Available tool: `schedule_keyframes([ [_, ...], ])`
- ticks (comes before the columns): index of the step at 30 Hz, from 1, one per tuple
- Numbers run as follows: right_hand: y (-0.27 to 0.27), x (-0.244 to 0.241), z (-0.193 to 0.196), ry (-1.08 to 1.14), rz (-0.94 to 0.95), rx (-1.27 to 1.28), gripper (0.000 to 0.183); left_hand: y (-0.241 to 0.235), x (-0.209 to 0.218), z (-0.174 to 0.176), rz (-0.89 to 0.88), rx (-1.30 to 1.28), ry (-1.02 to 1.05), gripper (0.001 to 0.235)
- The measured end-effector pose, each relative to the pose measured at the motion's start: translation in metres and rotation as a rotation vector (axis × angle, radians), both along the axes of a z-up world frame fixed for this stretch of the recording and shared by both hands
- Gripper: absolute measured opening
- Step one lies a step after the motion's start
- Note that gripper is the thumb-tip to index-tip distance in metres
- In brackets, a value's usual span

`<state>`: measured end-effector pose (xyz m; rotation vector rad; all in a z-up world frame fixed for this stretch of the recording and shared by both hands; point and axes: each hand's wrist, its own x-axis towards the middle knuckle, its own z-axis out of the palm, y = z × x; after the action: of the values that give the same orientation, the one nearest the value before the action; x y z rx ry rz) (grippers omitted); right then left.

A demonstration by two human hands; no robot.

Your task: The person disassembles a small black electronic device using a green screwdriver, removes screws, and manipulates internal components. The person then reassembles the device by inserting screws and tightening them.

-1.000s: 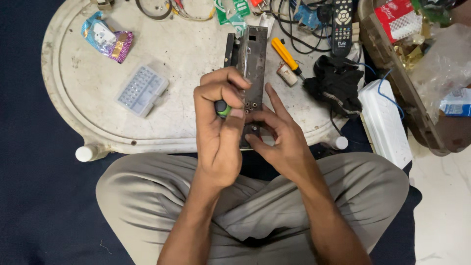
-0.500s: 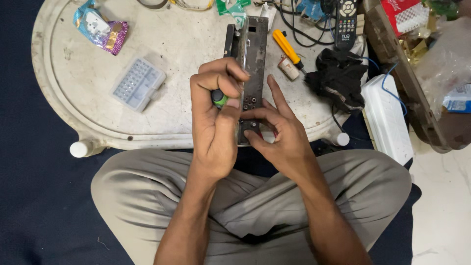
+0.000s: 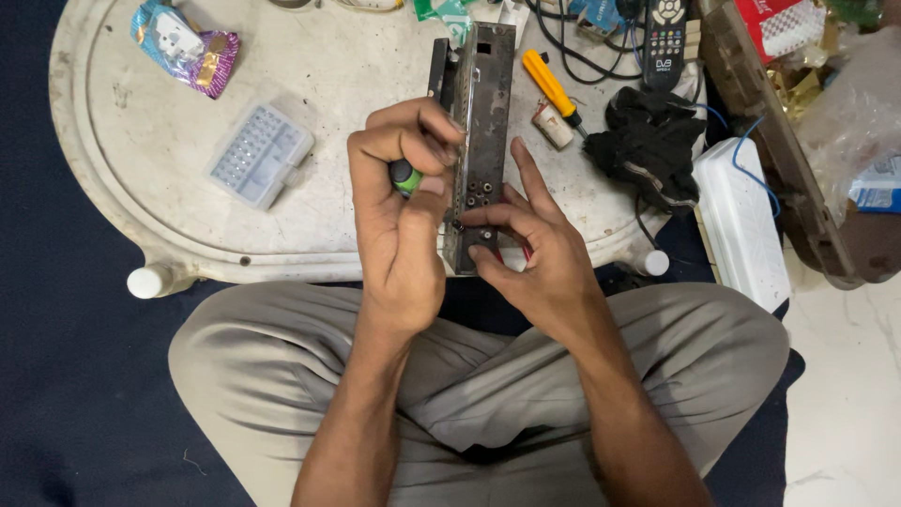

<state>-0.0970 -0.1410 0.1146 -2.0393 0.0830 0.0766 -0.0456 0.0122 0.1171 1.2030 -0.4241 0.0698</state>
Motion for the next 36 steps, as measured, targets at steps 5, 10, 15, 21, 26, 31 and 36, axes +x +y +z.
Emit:
schedule_keyframes([
  [5, -0.001, 0.0, 0.0, -0.022, 0.015, -0.056, 0.031, 0.001, 0.002, -0.002, -0.014, -0.048, 0.028, 0.023],
  [10, -0.001, -0.002, -0.001, -0.04, 0.015, -0.057, 0.031, 0.002, 0.003, -0.004, -0.01, -0.054, 0.05, 0.02],
  [15, -0.001, -0.002, -0.004, -0.026, -0.001, -0.02, 0.029, 0.001, 0.005, -0.005, 0.001, -0.059, 0.067, 0.021],
  [21, 0.006, -0.001, -0.01, -0.083, -0.084, -0.138, 0.024, 0.0, 0.003, -0.01, 0.027, -0.031, 0.006, 0.022],
  [26, 0.006, 0.0, -0.01, -0.109, -0.093, -0.192, 0.024, 0.0, 0.003, -0.011, 0.041, -0.018, -0.001, 0.017],
  [31, 0.003, 0.001, -0.011, -0.156, -0.077, -0.215, 0.024, 0.001, 0.004, 0.007, 0.019, 0.084, 0.073, 0.021],
  [36, 0.002, 0.001, -0.01, -0.178, -0.055, -0.237, 0.024, 0.02, 0.005, 0.03, 0.029, 0.469, 0.053, 0.047],
])
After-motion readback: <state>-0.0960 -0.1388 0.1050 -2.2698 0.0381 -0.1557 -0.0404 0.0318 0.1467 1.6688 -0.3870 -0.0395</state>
